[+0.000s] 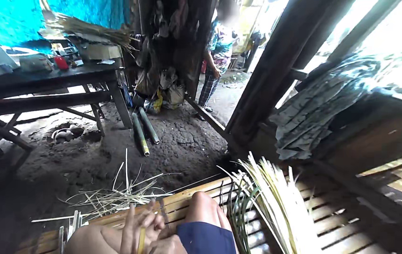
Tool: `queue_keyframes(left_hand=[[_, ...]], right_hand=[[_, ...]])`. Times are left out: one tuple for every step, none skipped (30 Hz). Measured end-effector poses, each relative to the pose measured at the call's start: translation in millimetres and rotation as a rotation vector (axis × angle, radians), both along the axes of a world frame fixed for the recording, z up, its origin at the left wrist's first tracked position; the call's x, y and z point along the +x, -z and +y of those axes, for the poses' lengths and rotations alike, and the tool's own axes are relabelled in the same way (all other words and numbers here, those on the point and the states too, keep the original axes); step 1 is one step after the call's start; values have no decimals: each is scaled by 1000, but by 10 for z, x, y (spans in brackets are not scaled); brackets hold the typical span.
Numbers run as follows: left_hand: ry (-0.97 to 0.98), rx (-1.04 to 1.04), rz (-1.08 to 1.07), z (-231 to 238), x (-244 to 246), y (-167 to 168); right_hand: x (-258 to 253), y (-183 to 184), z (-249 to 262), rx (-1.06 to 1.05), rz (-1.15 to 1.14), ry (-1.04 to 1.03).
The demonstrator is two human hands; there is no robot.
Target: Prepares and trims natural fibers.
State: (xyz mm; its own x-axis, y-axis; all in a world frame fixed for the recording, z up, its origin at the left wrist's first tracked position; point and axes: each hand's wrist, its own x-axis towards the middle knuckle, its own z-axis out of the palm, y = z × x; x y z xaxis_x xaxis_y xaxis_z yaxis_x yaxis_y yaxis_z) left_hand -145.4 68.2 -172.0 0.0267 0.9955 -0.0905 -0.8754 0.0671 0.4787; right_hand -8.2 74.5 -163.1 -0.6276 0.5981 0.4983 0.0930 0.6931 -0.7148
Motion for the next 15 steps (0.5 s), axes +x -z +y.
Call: queue_keyframes(left_hand=[[114,164,103,-32,-27,39],[145,227,177,-83,-19,38],[63,155,192,-132,52,18],[-67,14,182,-136,136,-28],[-197,-141,169,-94,177,-58],[-332,-311,161,-32,170,-53],[-443,-471,175,33,140,-40],[-479,-563,166,66,114,-70],[-414,-556,127,46,89,-160],[-307,-470,96,19,64,-194],[-147,-295,63,-19,23,-165],[-6,-137,61,-50,8,-137],[63,-72,101,-103,40,-165],[64,-104,131,-148,95,-218],[15,-170,138,-168,145,-251]], right_hand=[[-17,35,81,24,39,59],[-14,50,188,25,63,109],[-6,72,296,22,80,150],[7,83,367,20,74,177],[19,81,376,5,58,177],[11,85,318,-5,50,159],[3,86,223,1,37,111],[6,80,126,21,20,48],[11,60,58,51,-1,2],[13,26,45,75,-17,-8],[10,-18,91,84,-14,13],[17,-67,183,71,6,56],[46,-110,290,43,21,103],[80,-134,377,23,25,150],[93,-130,423,21,22,190]])
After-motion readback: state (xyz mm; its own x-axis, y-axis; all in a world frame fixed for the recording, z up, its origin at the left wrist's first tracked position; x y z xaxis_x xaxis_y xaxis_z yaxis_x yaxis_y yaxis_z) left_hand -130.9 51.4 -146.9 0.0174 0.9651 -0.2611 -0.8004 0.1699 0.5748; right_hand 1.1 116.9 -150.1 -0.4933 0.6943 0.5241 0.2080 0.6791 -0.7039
